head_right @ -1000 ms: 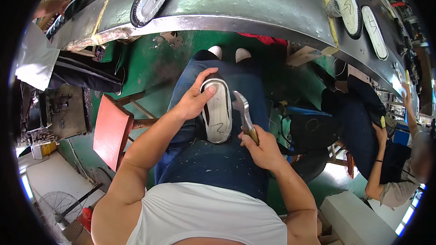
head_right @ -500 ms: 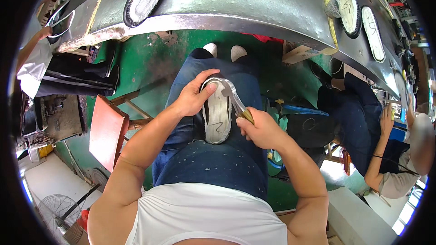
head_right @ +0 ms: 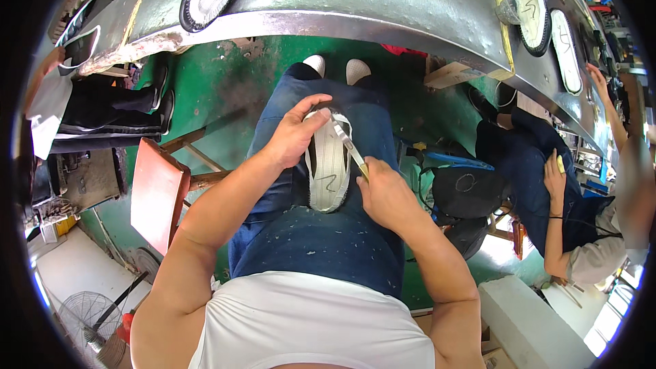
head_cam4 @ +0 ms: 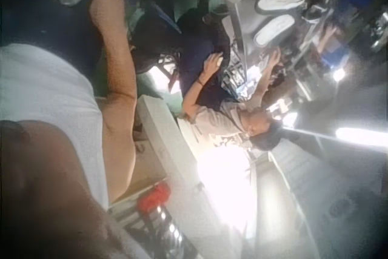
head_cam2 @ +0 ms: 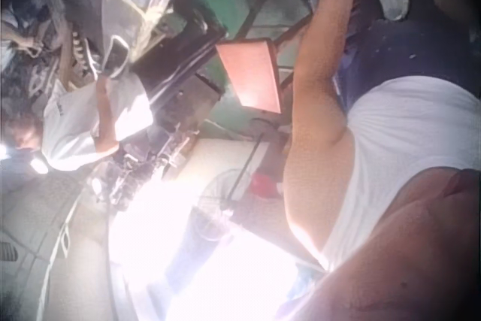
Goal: Pulling and securing shoe upper material onto a last using a manual pincer tool.
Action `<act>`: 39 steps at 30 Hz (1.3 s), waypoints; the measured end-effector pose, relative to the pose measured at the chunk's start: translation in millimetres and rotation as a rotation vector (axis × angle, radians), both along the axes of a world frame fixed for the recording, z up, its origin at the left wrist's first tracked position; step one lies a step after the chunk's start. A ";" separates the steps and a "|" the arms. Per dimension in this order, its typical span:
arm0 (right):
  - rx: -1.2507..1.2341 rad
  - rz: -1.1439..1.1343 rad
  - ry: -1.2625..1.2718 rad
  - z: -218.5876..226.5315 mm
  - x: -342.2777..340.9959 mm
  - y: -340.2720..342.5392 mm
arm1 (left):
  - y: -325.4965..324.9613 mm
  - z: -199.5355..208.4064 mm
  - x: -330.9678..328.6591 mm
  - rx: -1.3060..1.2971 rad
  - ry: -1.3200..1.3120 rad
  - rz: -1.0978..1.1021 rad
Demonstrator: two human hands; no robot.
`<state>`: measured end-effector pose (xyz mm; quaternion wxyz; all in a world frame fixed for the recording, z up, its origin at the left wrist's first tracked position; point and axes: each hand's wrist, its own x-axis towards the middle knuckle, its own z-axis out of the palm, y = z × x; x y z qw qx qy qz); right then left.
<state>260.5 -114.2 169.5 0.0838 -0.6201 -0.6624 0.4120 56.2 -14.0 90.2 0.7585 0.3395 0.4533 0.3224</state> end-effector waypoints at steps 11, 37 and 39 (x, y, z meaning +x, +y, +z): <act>0.159 -0.339 0.501 17.4 -5.0 -14.2 | -51.0 67.5 -33.8 0.988 0.131 -0.215; -0.252 -0.592 0.476 -18.2 21.5 13.4 | -54.6 8.4 -16.9 0.860 -0.096 -0.067; -0.161 -0.431 0.348 -8.3 -2.1 29.5 | -51.3 6.4 -16.5 0.804 -0.122 -0.086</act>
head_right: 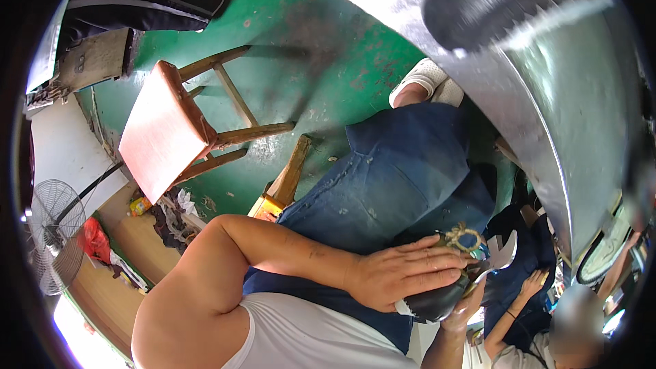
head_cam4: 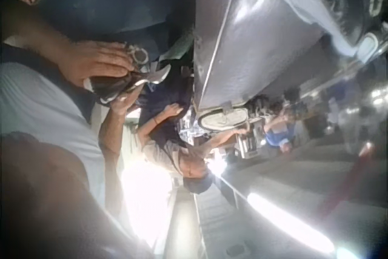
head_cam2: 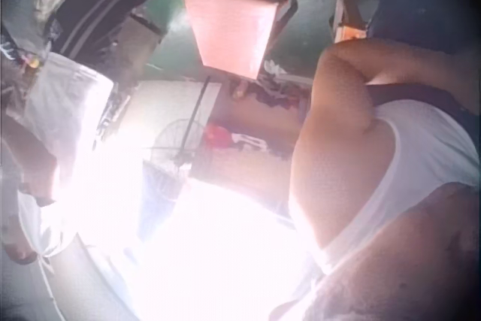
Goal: Pulling and securing shoe upper material onto a last using a manual pincer tool.
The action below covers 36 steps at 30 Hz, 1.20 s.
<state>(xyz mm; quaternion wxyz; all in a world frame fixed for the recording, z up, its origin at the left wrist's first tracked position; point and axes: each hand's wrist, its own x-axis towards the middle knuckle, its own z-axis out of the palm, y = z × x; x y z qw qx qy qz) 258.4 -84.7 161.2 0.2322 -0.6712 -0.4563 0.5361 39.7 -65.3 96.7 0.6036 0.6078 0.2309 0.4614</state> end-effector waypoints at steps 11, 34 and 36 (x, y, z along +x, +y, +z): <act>-0.164 -0.240 0.142 -3.6 2.6 14.9 | 4.0 -16.6 10.6 -0.063 -0.012 -0.019; 0.137 -0.359 0.497 -36.2 7.3 -40.6 | -1.6 57.4 -14.1 -0.305 0.597 -0.080; 0.268 -0.008 0.181 -39.0 -15.2 -40.0 | -18.0 22.4 -17.0 -0.244 0.598 0.027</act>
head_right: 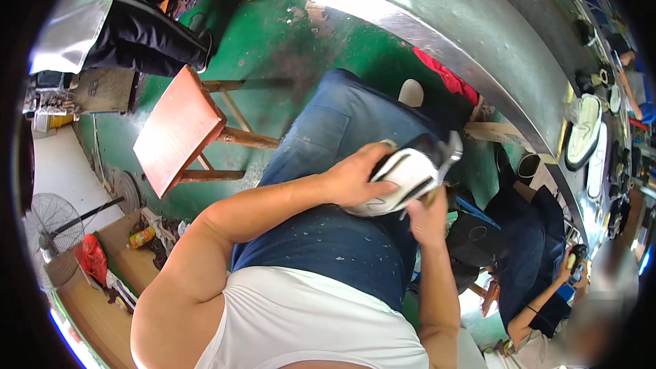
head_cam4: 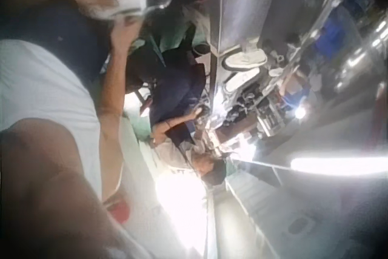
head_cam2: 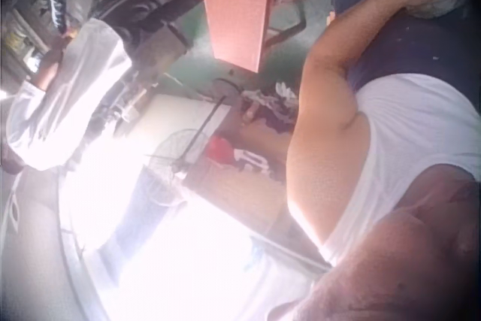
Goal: Pulling and securing shoe upper material onto a last using a manual pincer tool.
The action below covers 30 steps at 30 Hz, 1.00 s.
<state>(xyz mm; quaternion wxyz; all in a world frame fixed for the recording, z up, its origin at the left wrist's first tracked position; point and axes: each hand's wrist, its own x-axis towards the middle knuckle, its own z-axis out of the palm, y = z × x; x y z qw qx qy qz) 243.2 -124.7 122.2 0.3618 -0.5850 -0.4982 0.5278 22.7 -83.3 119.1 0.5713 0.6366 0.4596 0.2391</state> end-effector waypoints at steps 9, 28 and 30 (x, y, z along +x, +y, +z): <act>-0.215 0.009 -0.002 -46.1 0.3 -3.1 | -5.1 -30.5 -6.4 -0.208 0.106 0.175; 0.312 0.695 -0.792 51.0 38.6 -32.7 | -37.9 -43.2 2.4 -0.370 0.010 -0.098; 0.279 0.758 -0.923 53.0 29.1 -23.4 | -42.3 -53.3 2.5 -0.363 0.079 -0.098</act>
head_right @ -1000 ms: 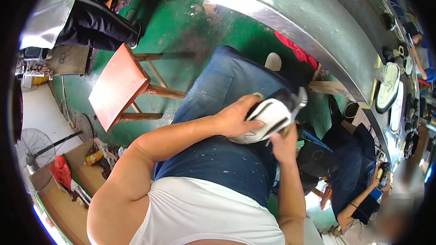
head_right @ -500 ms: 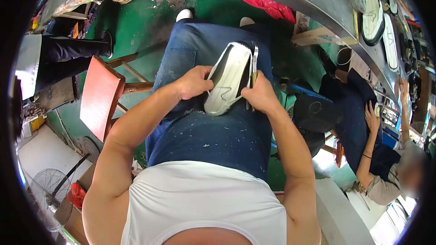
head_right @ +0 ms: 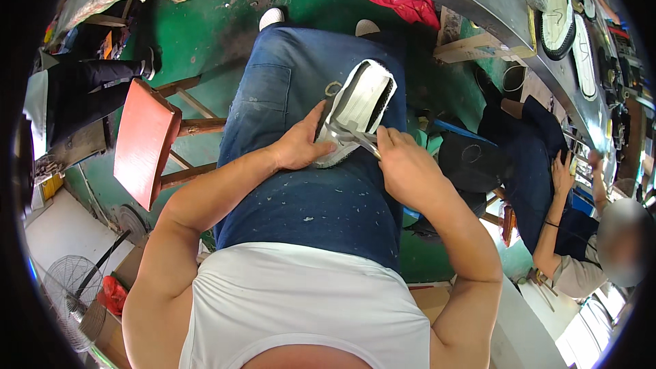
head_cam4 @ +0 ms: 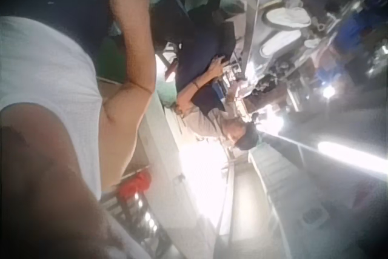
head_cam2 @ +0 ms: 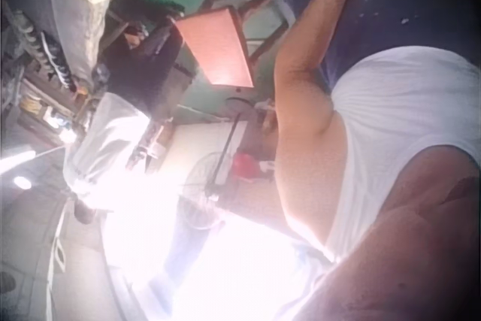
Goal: Pulling and securing shoe upper material onto a last using a manual pincer tool.
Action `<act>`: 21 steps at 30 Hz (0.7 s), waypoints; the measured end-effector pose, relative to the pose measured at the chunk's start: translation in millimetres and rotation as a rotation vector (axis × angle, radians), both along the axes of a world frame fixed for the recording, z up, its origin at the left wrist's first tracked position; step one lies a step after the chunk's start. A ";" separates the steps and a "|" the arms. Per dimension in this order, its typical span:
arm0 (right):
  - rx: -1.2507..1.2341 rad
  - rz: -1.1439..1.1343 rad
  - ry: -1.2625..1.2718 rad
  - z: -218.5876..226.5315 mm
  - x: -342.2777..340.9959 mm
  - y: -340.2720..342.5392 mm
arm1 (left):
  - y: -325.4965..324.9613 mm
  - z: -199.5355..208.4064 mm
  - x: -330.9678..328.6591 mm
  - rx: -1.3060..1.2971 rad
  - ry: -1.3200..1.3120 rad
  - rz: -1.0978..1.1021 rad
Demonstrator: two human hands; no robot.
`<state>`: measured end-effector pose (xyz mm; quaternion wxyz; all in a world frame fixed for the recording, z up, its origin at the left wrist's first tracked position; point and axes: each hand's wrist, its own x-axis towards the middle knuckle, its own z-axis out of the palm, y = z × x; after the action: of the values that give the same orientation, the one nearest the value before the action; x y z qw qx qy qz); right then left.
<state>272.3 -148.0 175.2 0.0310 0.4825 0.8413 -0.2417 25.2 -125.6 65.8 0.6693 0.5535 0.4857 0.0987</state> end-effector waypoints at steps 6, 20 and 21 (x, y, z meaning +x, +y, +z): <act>-0.405 0.064 -0.322 12.4 -24.9 35.9 | -1.7 0.9 2.0 -0.411 -0.556 0.382; -0.008 -0.104 0.037 -26.5 -15.9 27.0 | 7.4 -25.3 21.6 0.467 0.089 0.420; -0.066 -0.158 -0.044 -26.3 -17.4 29.7 | 7.0 -24.5 21.5 0.472 0.090 0.425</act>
<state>254.9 -118.3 148.9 0.0462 0.5512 0.7913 -0.2605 46.6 -118.6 41.2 0.4646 0.5834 0.5833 0.3217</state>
